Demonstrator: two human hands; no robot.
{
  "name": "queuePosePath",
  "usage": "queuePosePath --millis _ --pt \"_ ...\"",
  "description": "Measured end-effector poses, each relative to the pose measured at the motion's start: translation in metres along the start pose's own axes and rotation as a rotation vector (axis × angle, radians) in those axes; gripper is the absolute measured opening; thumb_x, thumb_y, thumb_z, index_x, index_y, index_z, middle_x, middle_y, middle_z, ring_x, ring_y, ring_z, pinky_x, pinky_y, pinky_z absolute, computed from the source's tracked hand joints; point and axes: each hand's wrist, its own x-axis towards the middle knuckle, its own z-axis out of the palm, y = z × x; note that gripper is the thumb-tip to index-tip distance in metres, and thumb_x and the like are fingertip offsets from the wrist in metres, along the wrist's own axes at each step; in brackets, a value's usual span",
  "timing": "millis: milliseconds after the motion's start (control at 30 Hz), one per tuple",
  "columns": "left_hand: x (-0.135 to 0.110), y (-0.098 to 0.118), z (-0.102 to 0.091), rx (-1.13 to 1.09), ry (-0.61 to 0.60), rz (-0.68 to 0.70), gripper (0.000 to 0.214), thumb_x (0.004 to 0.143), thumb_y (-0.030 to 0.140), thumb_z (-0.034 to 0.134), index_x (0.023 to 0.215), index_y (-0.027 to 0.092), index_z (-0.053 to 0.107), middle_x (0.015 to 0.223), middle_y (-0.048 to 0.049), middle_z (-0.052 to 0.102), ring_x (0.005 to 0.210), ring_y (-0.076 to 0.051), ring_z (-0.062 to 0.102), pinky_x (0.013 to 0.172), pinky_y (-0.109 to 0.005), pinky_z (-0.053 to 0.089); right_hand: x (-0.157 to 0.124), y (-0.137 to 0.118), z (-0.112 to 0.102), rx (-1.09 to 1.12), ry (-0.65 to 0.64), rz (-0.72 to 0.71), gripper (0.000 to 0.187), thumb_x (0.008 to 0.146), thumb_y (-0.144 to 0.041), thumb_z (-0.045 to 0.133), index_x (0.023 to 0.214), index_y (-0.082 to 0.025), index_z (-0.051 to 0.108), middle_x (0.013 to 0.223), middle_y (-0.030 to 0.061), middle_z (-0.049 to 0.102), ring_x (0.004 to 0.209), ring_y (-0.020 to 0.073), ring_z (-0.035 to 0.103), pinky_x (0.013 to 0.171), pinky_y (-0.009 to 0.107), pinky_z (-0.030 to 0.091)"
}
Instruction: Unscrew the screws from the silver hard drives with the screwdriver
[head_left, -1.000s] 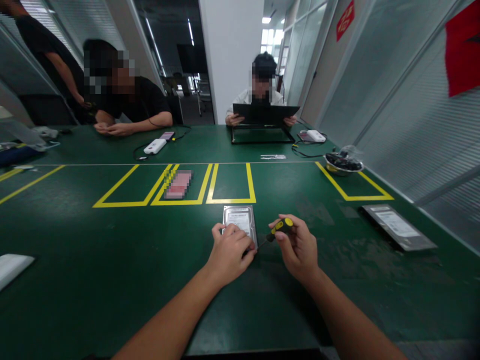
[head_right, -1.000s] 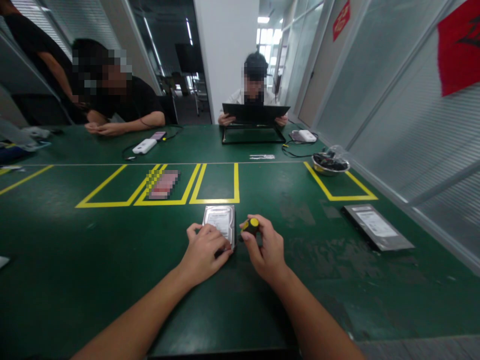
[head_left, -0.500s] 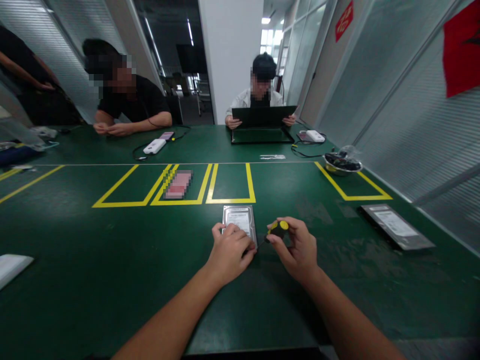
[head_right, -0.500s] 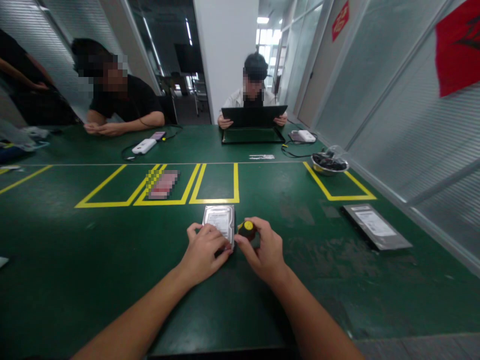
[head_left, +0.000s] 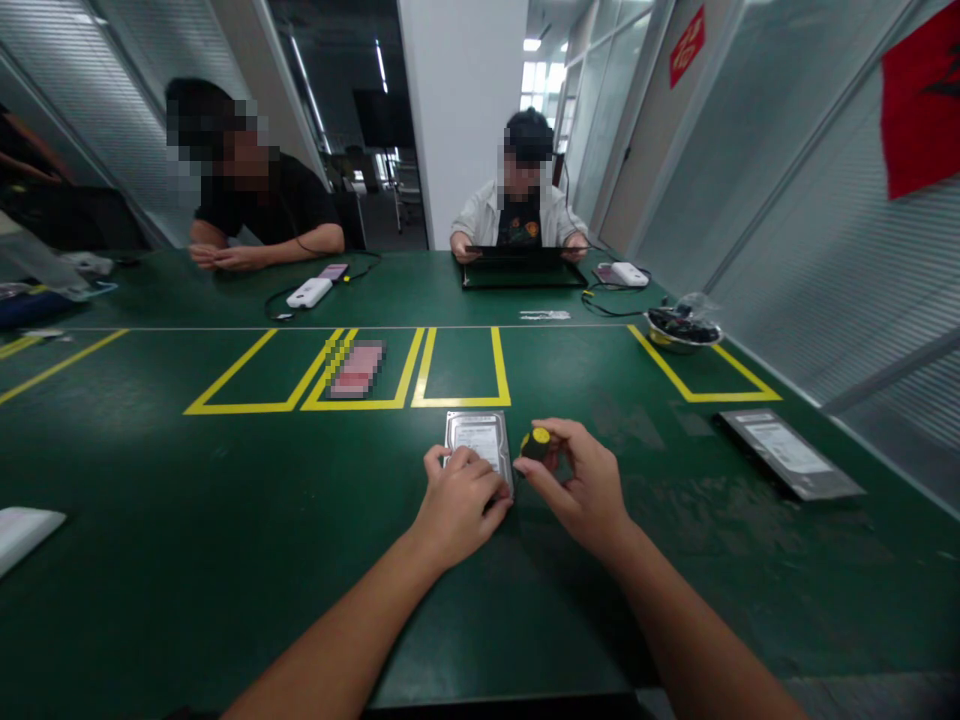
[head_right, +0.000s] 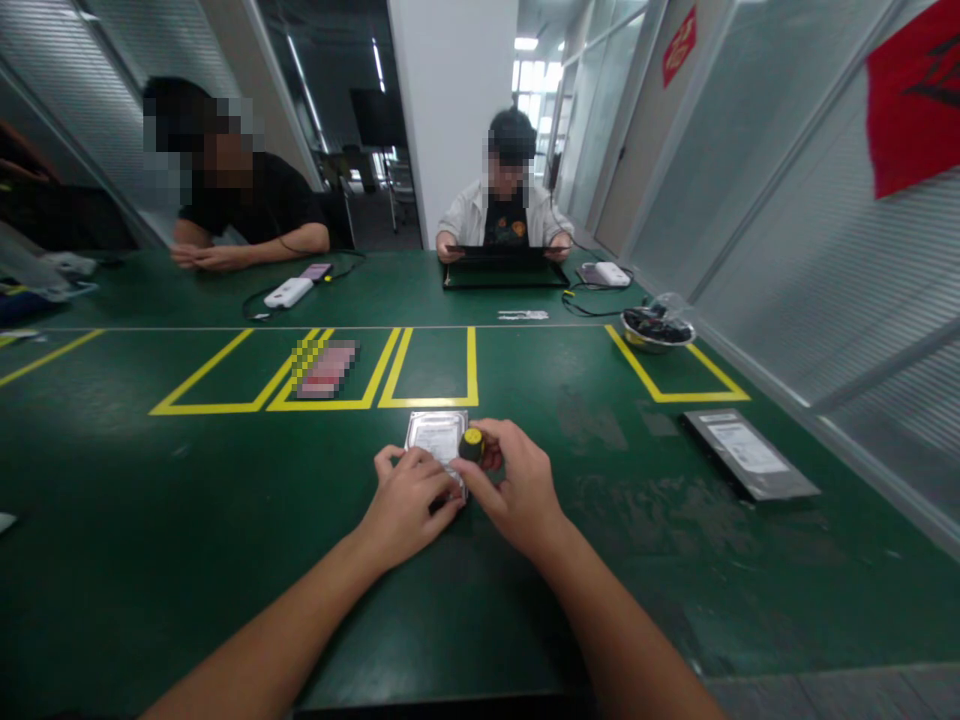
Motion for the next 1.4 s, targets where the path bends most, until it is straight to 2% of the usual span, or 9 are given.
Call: queuePosePath --millis 100,333,467,600,867,967,1100,1233,1400 --pt "0.0 0.0 0.0 0.003 0.001 0.007 0.01 0.085 0.03 0.062 0.081 0.022 0.066 0.087 -0.0041 0.07 0.096 -0.026 0.049 0.09 -0.051 0.021 0.002 0.0 -0.003 0.011 -0.026 -0.023 0.043 0.084 -0.026 0.066 0.123 -0.024 0.048 0.086 -0.0011 0.062 0.065 0.0099 0.057 0.061 0.024 0.05" --pt "0.0 0.001 0.001 0.002 0.011 -0.002 0.011 0.085 0.03 0.063 0.078 0.021 0.064 0.086 -0.0029 0.069 0.095 -0.025 0.05 0.09 -0.05 0.022 0.01 -0.015 -0.011 -0.045 -0.137 -0.092 0.035 0.086 -0.024 0.063 0.119 -0.022 0.052 0.097 0.0046 0.062 0.082 0.0145 0.058 0.075 0.03 0.051" --pt "0.0 0.001 0.001 -0.005 0.016 0.0 0.013 0.086 0.031 0.062 0.077 0.021 0.064 0.088 -0.003 0.07 0.095 -0.024 0.05 0.09 -0.05 0.021 0.015 -0.022 -0.009 -0.091 -0.077 -0.065 0.026 0.084 -0.029 0.066 0.107 -0.021 0.056 0.095 0.0052 0.06 0.085 0.0164 0.058 0.075 0.031 0.051" --pt "0.0 0.001 0.0 0.001 0.004 0.003 0.014 0.087 0.032 0.061 0.078 0.021 0.064 0.088 -0.0033 0.07 0.097 -0.025 0.05 0.09 -0.051 0.021 0.014 -0.023 -0.003 -0.091 0.021 -0.036 0.019 0.085 -0.025 0.064 0.102 -0.022 0.057 0.089 0.0036 0.06 0.079 0.0151 0.056 0.072 0.031 0.05" --pt "0.002 0.002 -0.002 0.005 -0.014 -0.001 0.014 0.087 0.033 0.061 0.079 0.022 0.065 0.086 -0.0028 0.069 0.096 -0.025 0.05 0.09 -0.051 0.021 0.008 -0.017 0.002 -0.075 0.139 -0.033 0.027 0.084 -0.02 0.063 0.11 -0.022 0.057 0.078 0.0002 0.055 0.07 0.0135 0.052 0.066 0.029 0.048" --pt "0.003 0.002 -0.001 0.003 -0.012 0.003 0.013 0.087 0.032 0.061 0.08 0.022 0.065 0.086 -0.0035 0.069 0.096 -0.025 0.049 0.09 -0.052 0.021 0.007 -0.016 0.002 -0.054 0.139 -0.043 0.026 0.084 -0.017 0.061 0.11 -0.022 0.056 0.082 0.001 0.058 0.071 0.0135 0.053 0.067 0.03 0.049" --pt "0.003 0.002 0.001 0.002 -0.004 0.009 0.012 0.087 0.03 0.06 0.08 0.021 0.064 0.086 -0.0041 0.069 0.095 -0.025 0.05 0.09 -0.051 0.022 0.006 -0.014 0.003 0.005 0.115 -0.059 0.028 0.082 -0.018 0.065 0.109 -0.023 0.057 0.098 0.0048 0.06 0.08 0.0145 0.056 0.067 0.03 0.05" --pt "0.002 0.004 0.001 -0.007 0.003 0.003 0.012 0.087 0.03 0.06 0.079 0.021 0.063 0.087 -0.0033 0.069 0.095 -0.025 0.05 0.09 -0.051 0.023 0.005 -0.015 0.004 0.002 0.13 -0.07 0.027 0.08 -0.019 0.068 0.106 -0.023 0.059 0.093 0.0041 0.06 0.083 0.0159 0.058 0.069 0.031 0.051" --pt "0.004 0.004 0.001 -0.013 -0.004 0.012 0.011 0.085 0.029 0.062 0.078 0.021 0.062 0.084 -0.003 0.068 0.093 -0.024 0.05 0.088 -0.048 0.027 0.005 -0.018 0.005 0.006 0.098 -0.059 0.029 0.085 -0.016 0.059 0.113 -0.024 0.058 0.098 0.0052 0.065 0.088 0.0182 0.061 0.075 0.035 0.052"
